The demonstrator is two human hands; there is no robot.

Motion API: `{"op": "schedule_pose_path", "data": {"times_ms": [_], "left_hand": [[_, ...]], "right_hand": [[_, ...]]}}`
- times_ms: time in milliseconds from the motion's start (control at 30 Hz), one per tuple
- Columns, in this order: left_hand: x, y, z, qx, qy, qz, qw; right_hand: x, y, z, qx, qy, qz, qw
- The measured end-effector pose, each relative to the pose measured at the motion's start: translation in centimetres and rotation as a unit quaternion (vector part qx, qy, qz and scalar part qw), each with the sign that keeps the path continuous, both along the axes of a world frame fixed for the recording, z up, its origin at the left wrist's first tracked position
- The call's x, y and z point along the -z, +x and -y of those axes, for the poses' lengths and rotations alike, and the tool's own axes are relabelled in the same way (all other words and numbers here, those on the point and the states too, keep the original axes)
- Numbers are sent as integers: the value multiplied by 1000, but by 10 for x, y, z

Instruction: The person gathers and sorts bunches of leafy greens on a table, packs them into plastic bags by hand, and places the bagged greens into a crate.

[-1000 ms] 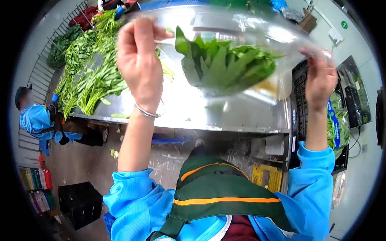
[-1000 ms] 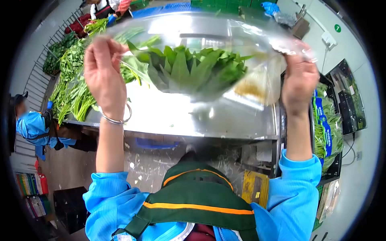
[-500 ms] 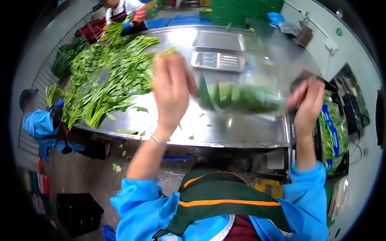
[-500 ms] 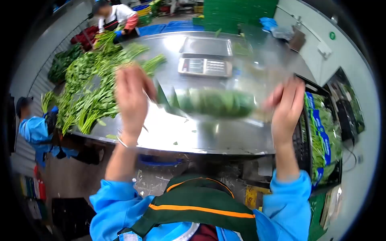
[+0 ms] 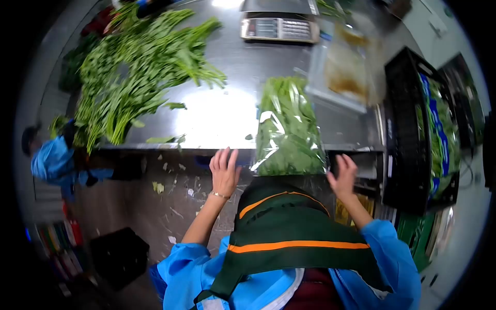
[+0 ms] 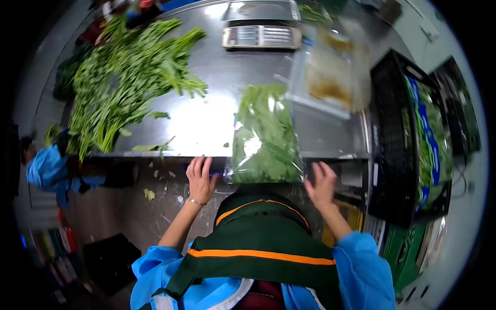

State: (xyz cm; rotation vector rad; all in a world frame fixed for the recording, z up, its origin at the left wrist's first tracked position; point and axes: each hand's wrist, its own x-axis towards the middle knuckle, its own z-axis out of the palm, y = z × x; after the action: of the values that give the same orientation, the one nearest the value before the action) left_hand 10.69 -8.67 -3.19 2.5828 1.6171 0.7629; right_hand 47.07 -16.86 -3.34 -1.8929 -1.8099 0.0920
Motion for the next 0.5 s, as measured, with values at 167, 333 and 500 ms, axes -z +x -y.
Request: {"op": "schedule_pose_path", "data": {"times_ms": [167, 333, 500], "left_hand": [[-14, 27, -39, 75, -51, 44, 995], [-195, 51, -149, 210, 29, 382, 899], [-166, 101, -196, 273, -259, 477, 794]], "right_hand": [[-15, -29, -44, -1, 110, -124, 986], [-179, -5, -118, 15, 310, -306, 900], [-253, -4, -145, -46, 373, -127, 918]]}}
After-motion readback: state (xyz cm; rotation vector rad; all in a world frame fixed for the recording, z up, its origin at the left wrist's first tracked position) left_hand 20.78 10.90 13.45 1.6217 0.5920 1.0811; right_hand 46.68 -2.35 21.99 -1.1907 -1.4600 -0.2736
